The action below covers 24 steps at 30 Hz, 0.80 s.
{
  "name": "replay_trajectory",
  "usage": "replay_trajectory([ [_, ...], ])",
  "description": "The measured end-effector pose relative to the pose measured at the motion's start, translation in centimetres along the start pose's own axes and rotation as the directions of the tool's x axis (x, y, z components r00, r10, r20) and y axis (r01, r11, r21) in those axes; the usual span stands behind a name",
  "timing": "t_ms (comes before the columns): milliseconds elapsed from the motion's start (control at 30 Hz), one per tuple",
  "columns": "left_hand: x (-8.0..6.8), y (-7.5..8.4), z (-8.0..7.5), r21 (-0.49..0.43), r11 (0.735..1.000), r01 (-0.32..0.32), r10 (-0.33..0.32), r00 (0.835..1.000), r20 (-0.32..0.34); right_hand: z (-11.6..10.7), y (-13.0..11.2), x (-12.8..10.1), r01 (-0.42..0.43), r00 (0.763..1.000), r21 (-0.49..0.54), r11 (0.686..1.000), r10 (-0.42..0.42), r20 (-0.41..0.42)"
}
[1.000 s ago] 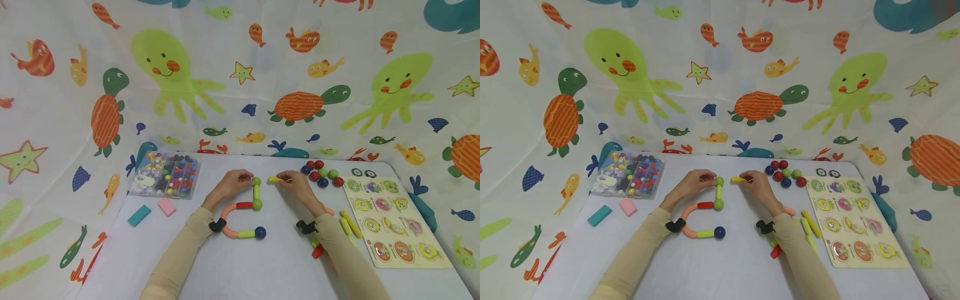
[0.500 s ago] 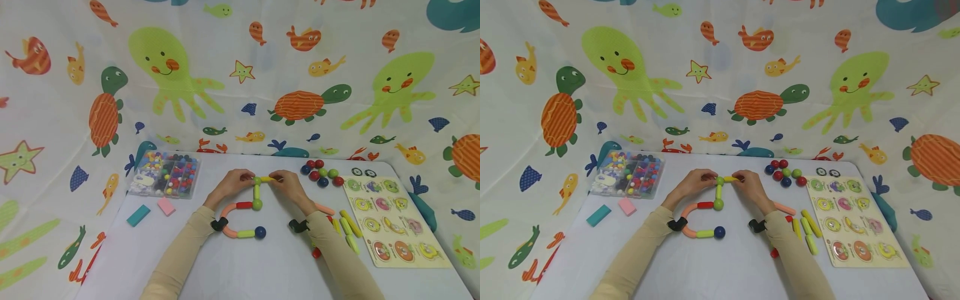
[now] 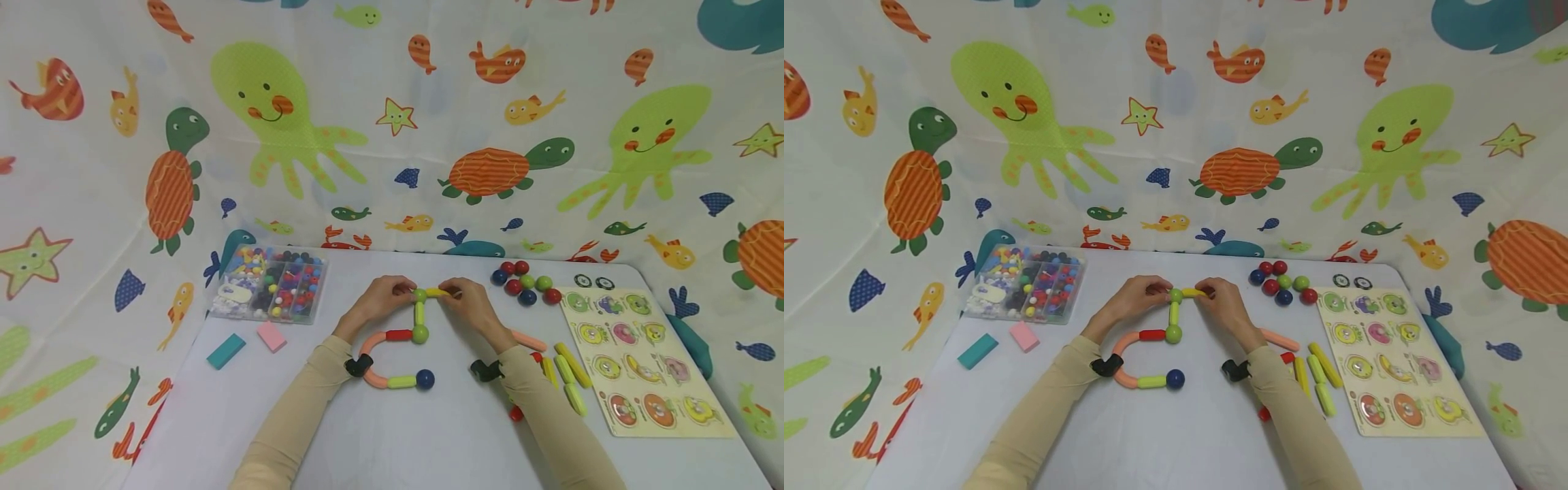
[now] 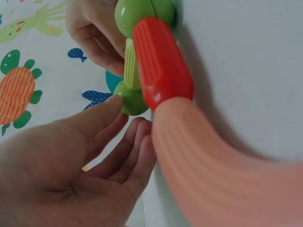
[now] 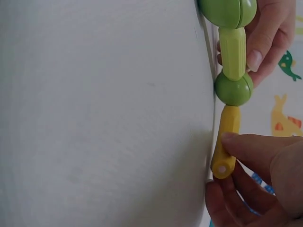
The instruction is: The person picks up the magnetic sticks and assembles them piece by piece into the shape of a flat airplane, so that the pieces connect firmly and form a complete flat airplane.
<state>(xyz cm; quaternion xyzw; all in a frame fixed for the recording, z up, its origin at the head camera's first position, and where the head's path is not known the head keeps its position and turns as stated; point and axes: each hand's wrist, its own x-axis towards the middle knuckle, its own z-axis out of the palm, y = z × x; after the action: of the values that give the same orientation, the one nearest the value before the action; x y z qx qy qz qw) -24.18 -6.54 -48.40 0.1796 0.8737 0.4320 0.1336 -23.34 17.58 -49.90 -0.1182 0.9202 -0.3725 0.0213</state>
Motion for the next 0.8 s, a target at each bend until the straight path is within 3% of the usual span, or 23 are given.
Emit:
replay_trajectory([
  [233,0.0,-0.1,-0.2,0.007,1.000,-0.011,0.011,1.000,0.001,-0.9,-0.1,-0.4,-0.007,1.000,0.008,1.000,0.008,-0.019],
  [433,-0.1,-0.2,-0.6,0.008,1.000,-0.010,0.010,1.000,-0.005,-3.8,0.5,-1.1,-0.021,0.988,0.048,0.999,0.029,-0.153],
  [667,-0.2,0.2,-0.8,0.012,1.000,0.003,-0.003,1.000,-0.026,-8.1,2.6,-2.5,-0.084,0.924,0.083,0.993,0.108,-0.367],
  [800,-0.3,0.4,-0.8,0.010,1.000,0.022,-0.022,0.999,-0.027,-9.7,4.1,-3.8,-0.188,0.887,0.113,0.976,0.218,-0.406],
])
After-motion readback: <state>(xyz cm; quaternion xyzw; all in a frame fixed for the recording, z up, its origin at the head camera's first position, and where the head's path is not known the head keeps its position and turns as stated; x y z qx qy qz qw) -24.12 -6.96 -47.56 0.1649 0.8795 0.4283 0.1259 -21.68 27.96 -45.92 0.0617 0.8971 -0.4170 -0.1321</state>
